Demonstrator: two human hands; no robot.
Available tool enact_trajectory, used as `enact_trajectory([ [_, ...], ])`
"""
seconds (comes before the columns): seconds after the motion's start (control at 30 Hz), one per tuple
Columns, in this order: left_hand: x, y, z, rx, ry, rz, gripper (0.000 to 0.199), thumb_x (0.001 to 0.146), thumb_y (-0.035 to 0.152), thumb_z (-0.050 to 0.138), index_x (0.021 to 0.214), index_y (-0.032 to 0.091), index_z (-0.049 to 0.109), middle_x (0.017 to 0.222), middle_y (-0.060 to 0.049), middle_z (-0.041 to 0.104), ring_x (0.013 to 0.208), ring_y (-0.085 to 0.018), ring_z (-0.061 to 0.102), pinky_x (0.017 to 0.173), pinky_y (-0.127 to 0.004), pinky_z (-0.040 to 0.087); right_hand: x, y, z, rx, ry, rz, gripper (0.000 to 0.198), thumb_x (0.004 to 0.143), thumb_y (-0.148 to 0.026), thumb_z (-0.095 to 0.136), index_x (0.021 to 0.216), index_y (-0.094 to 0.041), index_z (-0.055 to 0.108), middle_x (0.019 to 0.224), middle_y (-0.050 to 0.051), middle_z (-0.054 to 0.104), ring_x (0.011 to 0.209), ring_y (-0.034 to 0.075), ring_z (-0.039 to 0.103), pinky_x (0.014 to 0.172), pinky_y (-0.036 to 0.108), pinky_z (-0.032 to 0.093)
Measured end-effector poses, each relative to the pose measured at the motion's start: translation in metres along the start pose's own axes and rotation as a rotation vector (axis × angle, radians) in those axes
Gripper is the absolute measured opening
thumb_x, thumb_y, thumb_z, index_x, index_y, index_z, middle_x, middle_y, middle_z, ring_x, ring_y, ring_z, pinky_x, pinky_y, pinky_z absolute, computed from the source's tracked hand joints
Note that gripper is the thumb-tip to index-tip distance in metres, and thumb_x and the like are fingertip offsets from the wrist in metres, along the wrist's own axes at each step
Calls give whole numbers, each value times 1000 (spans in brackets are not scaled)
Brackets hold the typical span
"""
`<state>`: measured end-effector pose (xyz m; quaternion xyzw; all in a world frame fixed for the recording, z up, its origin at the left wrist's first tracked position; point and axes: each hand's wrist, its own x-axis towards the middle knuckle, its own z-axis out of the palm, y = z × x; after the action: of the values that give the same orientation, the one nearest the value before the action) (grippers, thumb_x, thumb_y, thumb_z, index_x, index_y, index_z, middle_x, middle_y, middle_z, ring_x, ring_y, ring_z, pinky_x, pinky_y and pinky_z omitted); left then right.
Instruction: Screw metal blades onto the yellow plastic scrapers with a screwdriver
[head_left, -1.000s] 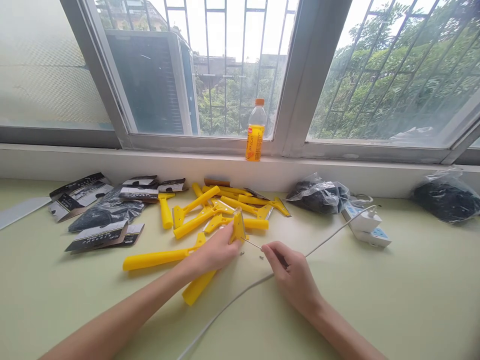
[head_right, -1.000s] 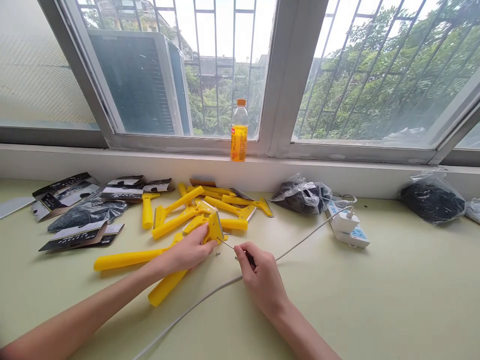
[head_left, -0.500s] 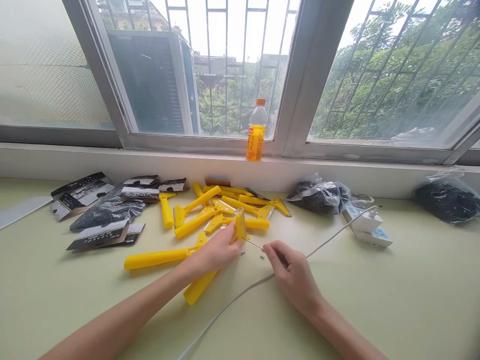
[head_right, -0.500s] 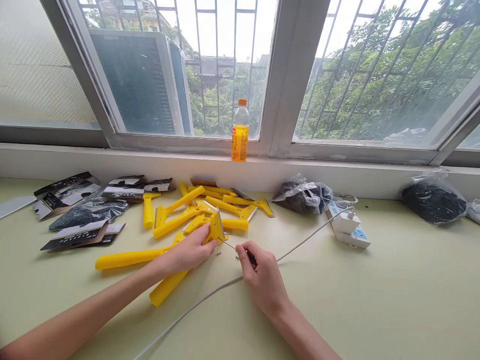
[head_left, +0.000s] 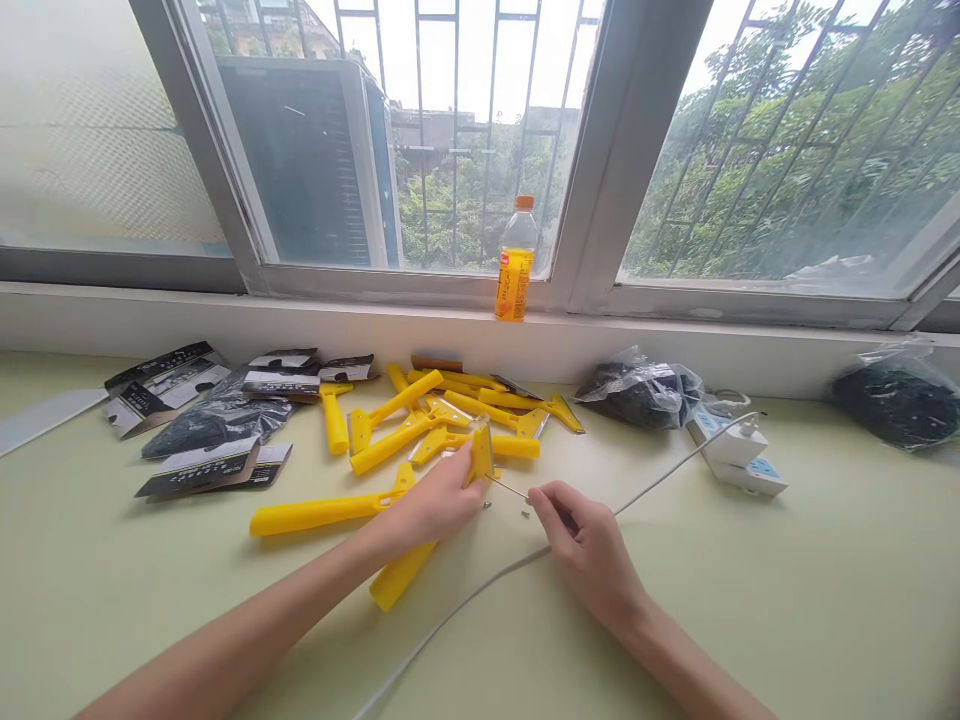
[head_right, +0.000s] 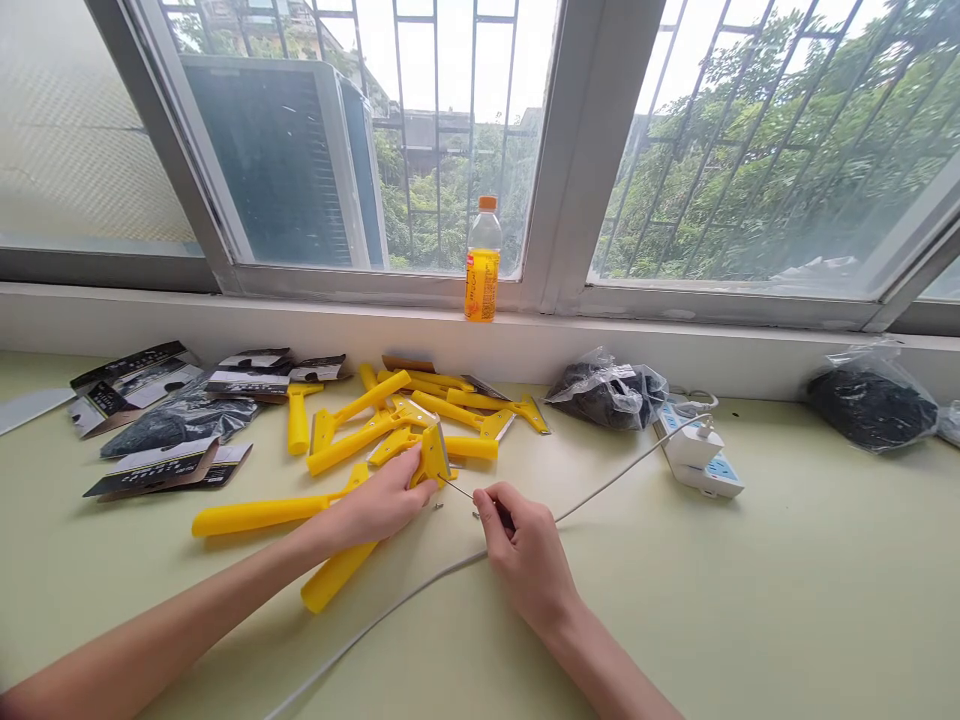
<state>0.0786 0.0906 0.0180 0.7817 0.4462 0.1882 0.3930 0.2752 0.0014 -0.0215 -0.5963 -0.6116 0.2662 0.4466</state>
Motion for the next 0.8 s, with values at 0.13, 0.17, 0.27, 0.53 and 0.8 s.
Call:
enact_trajectory([
  [0.13,1,-1,0,5,2,3,20,92,30,46,105,19,55,104,-5,65,98,-25,60,79,-34,44,0,0,0,4,3,-4,47,100,-60,48,82,-17,58,67,-1,42,62,9,30,59,23,26],
  [0.17,0,-1,0,5,0,2,20,92,30,46,105,19,55,104,-5,65,98,-25,60,78,-34,44,0,0,0,6,5,-5,47,100,-60,48,82,-17,58,67,-1,42,62,9,30,59,23,26],
  [0.27,0,0,0,10,-2,-4,20,92,31,46,106,19,55,104,-5,65,98,-25,60,79,-34,44,0,0,0,8,3,-5,47,100,-60,48,82,-17,58,68,-1,42,63,9,30,60,23,26],
  [0.53,-1,3,-1,11,-3,-19,20,92,30,46,106,19,55,103,-5,64,97,-25,60,79,-35,45,-1,2,1,5,-4,-3,47,100,-60,49,82,-17,58,67,-2,42,62,9,30,60,23,27],
  [0.8,0,1,0,17,2,-7,18,92,29,46,105,19,55,104,-5,65,97,-24,60,80,-34,45,1,2,0,4,-5,-7,46,100,-60,49,84,-18,59,67,-2,45,62,9,32,59,23,28],
])
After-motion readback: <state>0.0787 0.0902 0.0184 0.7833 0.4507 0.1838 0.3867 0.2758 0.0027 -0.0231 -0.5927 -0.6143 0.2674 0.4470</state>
